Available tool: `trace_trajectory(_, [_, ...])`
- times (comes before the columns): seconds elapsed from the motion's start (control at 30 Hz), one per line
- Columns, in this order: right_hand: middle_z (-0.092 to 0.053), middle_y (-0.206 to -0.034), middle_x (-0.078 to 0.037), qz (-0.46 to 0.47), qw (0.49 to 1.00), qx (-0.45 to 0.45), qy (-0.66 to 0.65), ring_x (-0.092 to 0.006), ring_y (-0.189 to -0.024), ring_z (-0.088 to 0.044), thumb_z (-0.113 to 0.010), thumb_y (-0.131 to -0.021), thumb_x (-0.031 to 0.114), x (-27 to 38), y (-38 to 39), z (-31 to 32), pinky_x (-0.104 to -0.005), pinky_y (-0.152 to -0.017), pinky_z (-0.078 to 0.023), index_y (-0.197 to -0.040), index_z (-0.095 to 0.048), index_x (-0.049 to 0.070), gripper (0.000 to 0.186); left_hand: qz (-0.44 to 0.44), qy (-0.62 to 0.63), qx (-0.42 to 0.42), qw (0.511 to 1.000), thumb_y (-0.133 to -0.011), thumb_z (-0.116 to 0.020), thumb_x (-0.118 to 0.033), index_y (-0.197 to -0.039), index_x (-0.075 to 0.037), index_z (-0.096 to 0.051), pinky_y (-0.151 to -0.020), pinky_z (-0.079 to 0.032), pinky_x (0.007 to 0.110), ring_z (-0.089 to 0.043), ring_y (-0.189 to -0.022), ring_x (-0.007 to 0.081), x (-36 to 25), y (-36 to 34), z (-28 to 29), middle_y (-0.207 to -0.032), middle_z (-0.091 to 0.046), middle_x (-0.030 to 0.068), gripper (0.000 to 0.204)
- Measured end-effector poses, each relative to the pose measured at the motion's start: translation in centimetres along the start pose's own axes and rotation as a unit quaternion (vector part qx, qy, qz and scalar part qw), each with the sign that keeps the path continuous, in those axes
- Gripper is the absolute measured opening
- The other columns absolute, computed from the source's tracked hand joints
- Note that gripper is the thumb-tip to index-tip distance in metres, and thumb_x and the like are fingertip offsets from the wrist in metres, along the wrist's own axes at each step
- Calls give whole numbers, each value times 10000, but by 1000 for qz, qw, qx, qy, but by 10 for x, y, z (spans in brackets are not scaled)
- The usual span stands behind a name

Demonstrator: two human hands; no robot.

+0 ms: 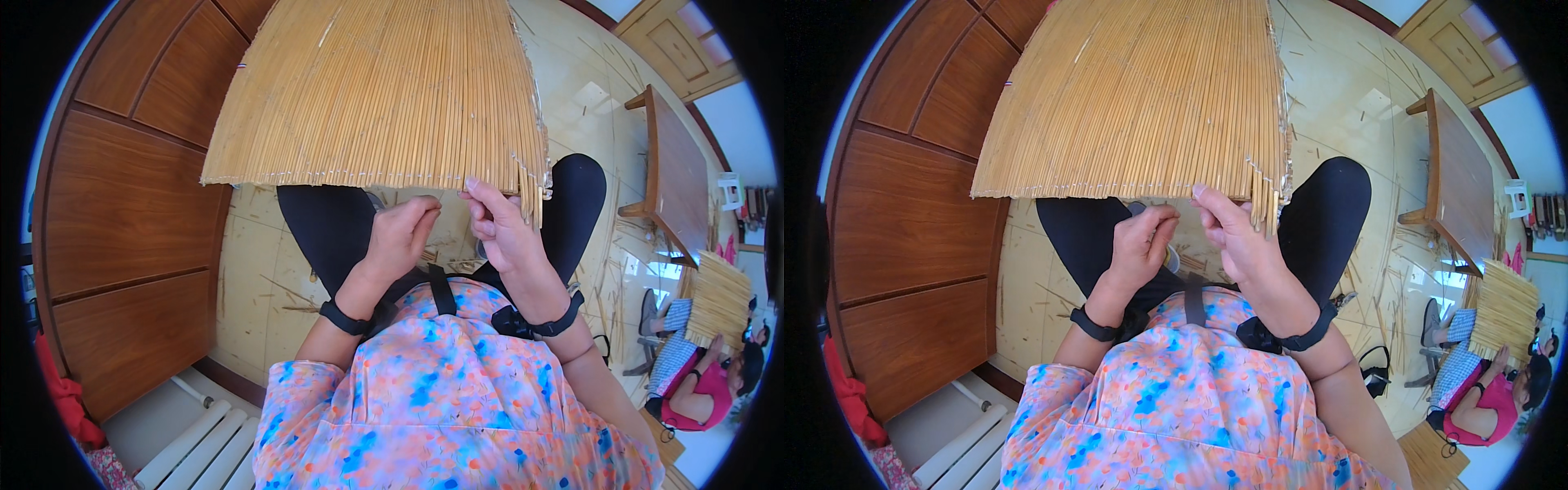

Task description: The person weaves a straw object by hand, using a needle to thread and bind long straw fibers together along the edge of a flat straw mat.

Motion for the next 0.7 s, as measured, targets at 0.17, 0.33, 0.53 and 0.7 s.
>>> trace_trajectory(0.17, [-634, -777, -33, -27, 998, 51, 3, -10, -541, -470, -698, -862, 121, -4, -5, 15, -145, -395, -299, -898, -629, 42, 111, -10, 6, -5, 1000, -853, -626, -1, -938, -10, -615, -560, -490, 320, -634, -626, 288, 1, -4, -7, -771, -637, 150, 86])
trace_trajectory(0.33, [-642, -809, -33, -24, 997, 66, 11, -9, -561, -478, -699, -856, 105, -2, -5, 17, -142, -409, -303, -925, -624, 48, 117, 19, 12, 20, 1000, -867, -617, -14, -941, 8, -614, -557, -491, 322, -638, -624, 289, 0, -8, -8, -758, -635, 157, 78])
trace_trajectory(0.53, [-616, -782, -14, 82, 982, 136, 98, -38, -574, -494, -736, -800, 62, 3, -2, 28, -169, -457, -366, -977, -627, 14, 213, 87, 2, 28, 996, -869, -625, -57, -947, 2, -645, -634, -518, 391, -651, -737, 373, 2, -17, 11, -796, -655, 204, 100])
trace_trajectory(0.7, [-588, -736, -12, 216, 898, -54, 380, -81, -580, -520, -790, -718, 51, -4, -3, 71, -211, -525, -429, -950, -605, 16, 299, 54, -38, 31, 997, -867, -621, -61, -917, 24, -644, -639, -522, 411, -651, -747, 383, -2, -18, 14, -801, -662, 211, 101])
Point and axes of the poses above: each hand's wrist, its own y-axis away from the middle knuckle, its own z-axis out of the back of the hand, x = y × z, the point moved 2 cm from there along -y, towards the middle knuckle
